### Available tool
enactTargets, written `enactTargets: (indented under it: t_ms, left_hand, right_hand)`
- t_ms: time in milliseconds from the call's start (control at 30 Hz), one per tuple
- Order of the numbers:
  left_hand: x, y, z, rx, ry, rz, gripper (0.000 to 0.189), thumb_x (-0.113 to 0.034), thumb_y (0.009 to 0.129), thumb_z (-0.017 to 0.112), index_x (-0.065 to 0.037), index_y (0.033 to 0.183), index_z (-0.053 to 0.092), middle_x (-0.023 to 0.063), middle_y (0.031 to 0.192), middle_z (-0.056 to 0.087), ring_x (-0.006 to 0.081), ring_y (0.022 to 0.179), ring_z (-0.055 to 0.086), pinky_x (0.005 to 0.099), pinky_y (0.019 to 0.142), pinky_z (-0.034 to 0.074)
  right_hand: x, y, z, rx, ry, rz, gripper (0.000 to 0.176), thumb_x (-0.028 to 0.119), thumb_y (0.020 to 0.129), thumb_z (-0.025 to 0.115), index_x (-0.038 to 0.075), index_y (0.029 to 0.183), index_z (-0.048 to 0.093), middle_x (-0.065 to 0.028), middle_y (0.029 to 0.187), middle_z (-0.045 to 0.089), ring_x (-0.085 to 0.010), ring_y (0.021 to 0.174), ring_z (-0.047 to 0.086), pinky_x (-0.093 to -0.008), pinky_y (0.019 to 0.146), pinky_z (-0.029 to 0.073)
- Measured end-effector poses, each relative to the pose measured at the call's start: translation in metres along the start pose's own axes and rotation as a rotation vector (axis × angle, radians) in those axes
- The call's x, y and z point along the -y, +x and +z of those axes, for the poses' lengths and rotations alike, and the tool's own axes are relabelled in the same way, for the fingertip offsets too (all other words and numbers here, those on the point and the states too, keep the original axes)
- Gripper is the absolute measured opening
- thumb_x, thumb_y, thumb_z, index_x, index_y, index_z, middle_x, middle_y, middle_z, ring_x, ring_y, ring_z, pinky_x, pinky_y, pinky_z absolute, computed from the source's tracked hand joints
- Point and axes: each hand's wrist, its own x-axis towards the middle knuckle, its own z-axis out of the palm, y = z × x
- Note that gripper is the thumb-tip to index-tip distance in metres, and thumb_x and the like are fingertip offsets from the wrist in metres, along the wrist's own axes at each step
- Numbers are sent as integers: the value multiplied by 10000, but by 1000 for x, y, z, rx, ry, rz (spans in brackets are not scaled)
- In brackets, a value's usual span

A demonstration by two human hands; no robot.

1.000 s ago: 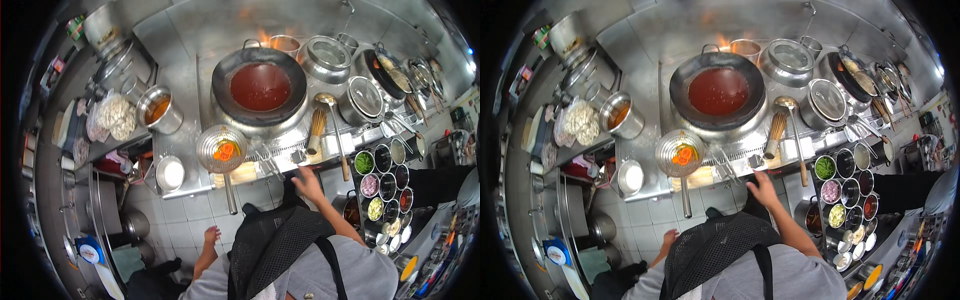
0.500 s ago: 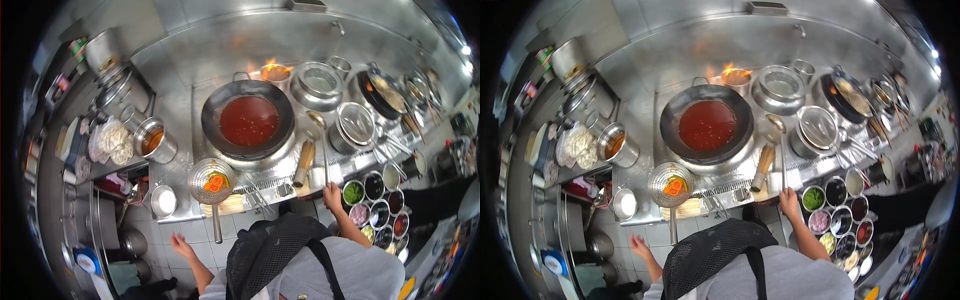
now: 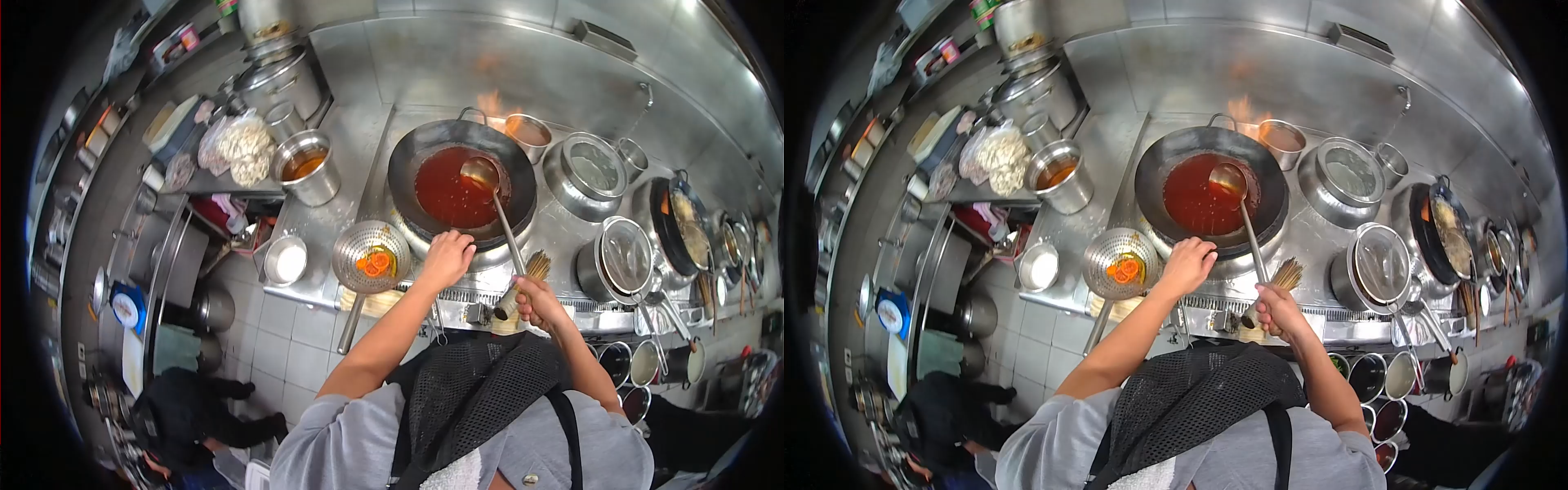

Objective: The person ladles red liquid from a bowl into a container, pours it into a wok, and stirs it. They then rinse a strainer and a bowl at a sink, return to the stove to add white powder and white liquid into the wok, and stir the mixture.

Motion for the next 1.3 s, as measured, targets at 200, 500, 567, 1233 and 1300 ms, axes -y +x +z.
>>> enactTargets:
  t_ms: [200,500,567,1233,1300]
  left_hand:
    - [13,-6,11,25,-17,-46,132,-201,915,603,-91,930,676,84,895,686,285,863,602,430,834,402]
    - [16,-22,-22,-182,-309,-79,237,-196,895,660,-40,1073,676,125,991,635,306,990,587,420,941,432]
    - [24,-50,-60,-300,-317,-321,289,-219,901,668,-36,1125,670,148,1051,635,329,1045,592,421,943,466]
    - [127,-283,-122,137,-1649,-1430,505,-328,963,630,-103,1362,418,4,799,555,59,605,513,211,484,436]
    - [122,-285,-121,132,-1528,-1358,544,-208,924,692,-69,1366,406,-36,738,447,42,562,437,195,453,372]
  right_hand:
    - [14,52,-28,423,711,336,324,278,1015,529,72,1265,517,32,706,468,-28,481,408,-189,371,341]
    - [-4,36,-2,9,-151,-14,271,234,986,556,52,1179,502,6,641,454,-83,424,432,-249,352,368]
    - [-13,44,-16,-31,-306,-112,264,209,977,568,43,1178,531,-8,682,490,-65,434,429,-238,341,339]
    - [-134,-13,166,530,-515,46,351,233,1022,543,25,1301,582,-53,951,657,-109,832,595,-251,777,488]
    - [-140,-19,180,616,-473,60,364,245,1022,544,25,1309,577,-49,945,656,-109,833,596,-249,774,486]
